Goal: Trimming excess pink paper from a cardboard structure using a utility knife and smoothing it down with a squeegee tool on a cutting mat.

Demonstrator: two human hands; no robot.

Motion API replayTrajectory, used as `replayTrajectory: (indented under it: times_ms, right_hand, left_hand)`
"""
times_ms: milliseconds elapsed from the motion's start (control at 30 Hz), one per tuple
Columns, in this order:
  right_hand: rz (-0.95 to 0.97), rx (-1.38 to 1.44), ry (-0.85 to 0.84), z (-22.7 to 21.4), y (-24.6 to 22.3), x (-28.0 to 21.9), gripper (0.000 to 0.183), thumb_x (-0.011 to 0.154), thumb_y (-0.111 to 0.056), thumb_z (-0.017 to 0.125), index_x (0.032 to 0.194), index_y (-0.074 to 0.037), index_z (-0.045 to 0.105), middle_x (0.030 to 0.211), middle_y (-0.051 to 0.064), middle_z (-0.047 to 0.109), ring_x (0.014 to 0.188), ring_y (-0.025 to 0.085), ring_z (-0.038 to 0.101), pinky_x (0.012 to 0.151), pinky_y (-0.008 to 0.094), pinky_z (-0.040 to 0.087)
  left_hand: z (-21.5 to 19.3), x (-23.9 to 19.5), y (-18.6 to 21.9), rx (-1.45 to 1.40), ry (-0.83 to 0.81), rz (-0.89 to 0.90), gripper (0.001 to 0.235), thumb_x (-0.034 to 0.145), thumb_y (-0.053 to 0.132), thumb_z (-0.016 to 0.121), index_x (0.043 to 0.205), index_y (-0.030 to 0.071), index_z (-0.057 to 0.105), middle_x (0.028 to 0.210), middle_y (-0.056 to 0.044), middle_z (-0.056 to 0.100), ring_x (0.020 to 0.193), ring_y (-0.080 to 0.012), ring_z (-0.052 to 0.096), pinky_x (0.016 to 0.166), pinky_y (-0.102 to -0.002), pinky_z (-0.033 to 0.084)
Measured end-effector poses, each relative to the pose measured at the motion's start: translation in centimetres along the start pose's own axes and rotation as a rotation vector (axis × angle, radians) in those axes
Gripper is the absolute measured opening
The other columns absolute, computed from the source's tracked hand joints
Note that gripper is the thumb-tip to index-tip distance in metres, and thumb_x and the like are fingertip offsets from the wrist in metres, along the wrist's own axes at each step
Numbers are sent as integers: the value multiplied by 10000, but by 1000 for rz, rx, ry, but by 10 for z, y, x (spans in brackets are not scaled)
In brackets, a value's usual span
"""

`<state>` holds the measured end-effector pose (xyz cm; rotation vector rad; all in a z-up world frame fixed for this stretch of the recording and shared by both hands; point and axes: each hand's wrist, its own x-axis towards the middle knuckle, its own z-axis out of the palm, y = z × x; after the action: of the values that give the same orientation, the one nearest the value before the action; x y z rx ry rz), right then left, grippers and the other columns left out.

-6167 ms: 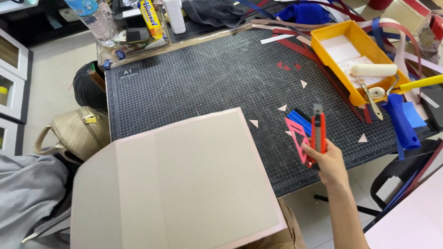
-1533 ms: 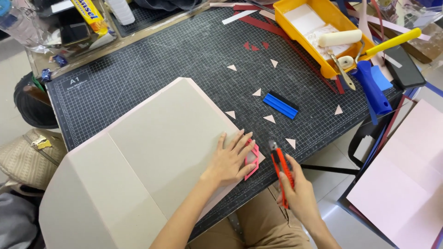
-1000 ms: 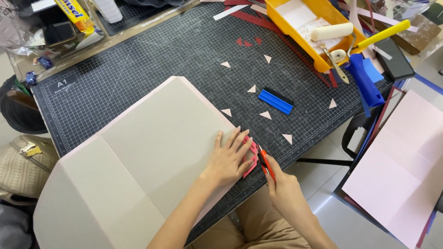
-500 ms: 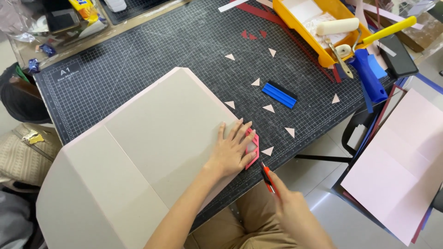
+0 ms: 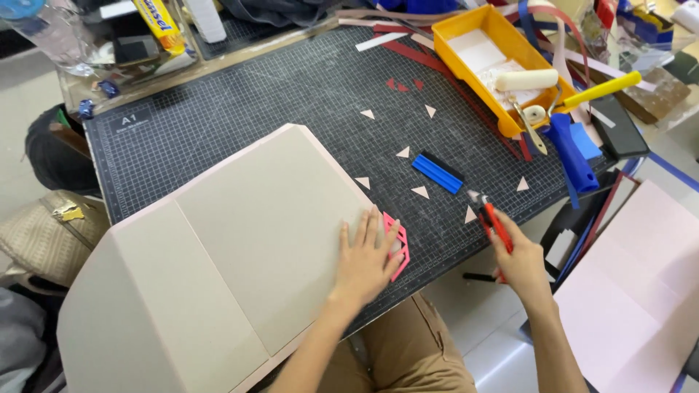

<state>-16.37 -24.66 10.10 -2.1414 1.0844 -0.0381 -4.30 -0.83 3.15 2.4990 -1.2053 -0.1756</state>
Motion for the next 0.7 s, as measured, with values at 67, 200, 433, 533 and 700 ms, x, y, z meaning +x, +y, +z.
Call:
replayTrajectory:
  times_ms: [67, 200, 433, 533, 700]
  right_hand:
    - [-59, -135, 58, 4, -20, -1, 483, 1022, -215, 533, 1494, -309, 492, 878, 252, 684, 711, 380, 679, 586, 418, 571]
    - [-363, -295, 226, 32, -21, 27, 487, 1041, -167, 535, 1521, -127, 470, 1078, 349, 682, 970, 508, 683, 830, 582, 570]
    - [-396, -251, 40, 69, -23, 48, 861, 733, -558, 806, 1415, -104, 540, 1161, 235, 681, 1073, 451, 663, 916, 576, 536]
    - [-432, -419, 131, 79, 13, 92, 895, 604, -636, 845, 1327, -188, 566, 1071, 118, 677, 997, 375, 702, 836, 542, 578]
    - [-370, -416, 47, 29, -9, 131, 710, 768, -471, 809, 1277, -50, 548, 1119, 123, 624, 917, 232, 629, 771, 386, 587]
  left_hand:
    - [8, 2, 20, -23, 16, -54, 618, 1027, 522, 308, 1566, 220, 294, 1617, -237, 210, 1515, -374, 157, 1136, -686, 56]
    - [6, 13, 54, -102, 39, -208, 629, 1041, 494, 261, 1572, 155, 280, 1614, -285, 183, 1519, -416, 101, 1117, -707, 25]
    - [47, 41, 87, -107, 220, -286, 920, 951, 524, 504, 1553, -70, 141, 1602, -338, 165, 1524, -404, 96, 1168, -614, 31]
    - [38, 29, 84, -137, 301, -307, 1048, 911, 593, 540, 1543, -116, 98, 1583, -378, 161, 1510, -444, 116, 1189, -564, 45]
    - [13, -61, 56, -14, 372, 60, 758, 1022, 539, 500, 1568, 51, 304, 1642, -229, 169, 1524, -385, 191, 1189, -539, 221]
